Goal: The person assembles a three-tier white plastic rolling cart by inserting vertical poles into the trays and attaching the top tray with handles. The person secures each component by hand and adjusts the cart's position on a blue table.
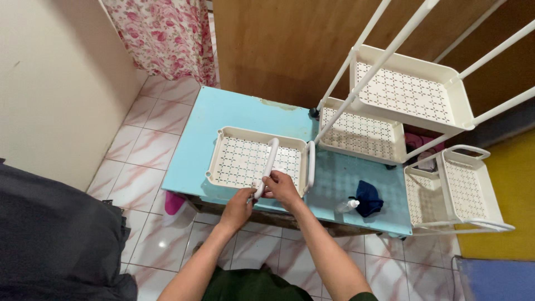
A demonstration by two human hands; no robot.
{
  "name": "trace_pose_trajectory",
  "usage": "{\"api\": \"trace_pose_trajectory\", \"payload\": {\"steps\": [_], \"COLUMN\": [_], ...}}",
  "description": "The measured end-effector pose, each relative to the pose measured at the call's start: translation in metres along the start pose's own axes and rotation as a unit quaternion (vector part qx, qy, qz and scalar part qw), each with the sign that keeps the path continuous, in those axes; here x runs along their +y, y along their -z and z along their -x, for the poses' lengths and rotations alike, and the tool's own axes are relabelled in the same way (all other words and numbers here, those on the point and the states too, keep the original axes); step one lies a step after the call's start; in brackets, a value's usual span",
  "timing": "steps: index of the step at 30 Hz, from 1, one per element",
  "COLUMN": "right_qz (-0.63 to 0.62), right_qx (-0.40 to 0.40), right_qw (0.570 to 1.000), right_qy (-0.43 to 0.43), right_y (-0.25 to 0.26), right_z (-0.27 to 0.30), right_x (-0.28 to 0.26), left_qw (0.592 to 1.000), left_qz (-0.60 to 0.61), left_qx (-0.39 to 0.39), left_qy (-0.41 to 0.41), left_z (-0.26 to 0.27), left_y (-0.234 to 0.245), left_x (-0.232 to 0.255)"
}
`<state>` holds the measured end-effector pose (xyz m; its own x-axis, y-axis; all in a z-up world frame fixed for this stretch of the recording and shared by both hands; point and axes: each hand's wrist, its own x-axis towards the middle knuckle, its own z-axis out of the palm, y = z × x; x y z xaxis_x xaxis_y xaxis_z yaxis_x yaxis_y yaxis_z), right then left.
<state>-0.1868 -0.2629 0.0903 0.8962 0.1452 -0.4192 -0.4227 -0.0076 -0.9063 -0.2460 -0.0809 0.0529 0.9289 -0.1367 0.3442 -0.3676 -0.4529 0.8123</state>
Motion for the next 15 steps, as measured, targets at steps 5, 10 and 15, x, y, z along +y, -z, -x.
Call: {"api": "trace_pose_trajectory", "payload": {"steps": [5, 10, 15], "right_qz": [0.076, 0.119, 0.122], "right_qx": [0.007, 0.009, 0.039], "right_qw": [0.997, 0.992, 0.991], "right_qy": [0.011, 0.043, 0.047], "right_y": [-0.046, -0.105, -0.141], "right_z": [-0.021, -0.058, -0.098], "right_x": [-0.021, -0.010, 0.016], "left_qw": [0.999, 0.997, 0.989], "left_qz": [0.001, -0.007, -0.067], "left_qx": [-0.031, -0.043, -0.026], "left_qy": [0.034, 0.064, 0.130], "left_z": [-0.021, -0.038, -0.046], "left_y": [0.043, 0.084, 0.108], "left_x": [-0.033, -0.076, -0.138]}}
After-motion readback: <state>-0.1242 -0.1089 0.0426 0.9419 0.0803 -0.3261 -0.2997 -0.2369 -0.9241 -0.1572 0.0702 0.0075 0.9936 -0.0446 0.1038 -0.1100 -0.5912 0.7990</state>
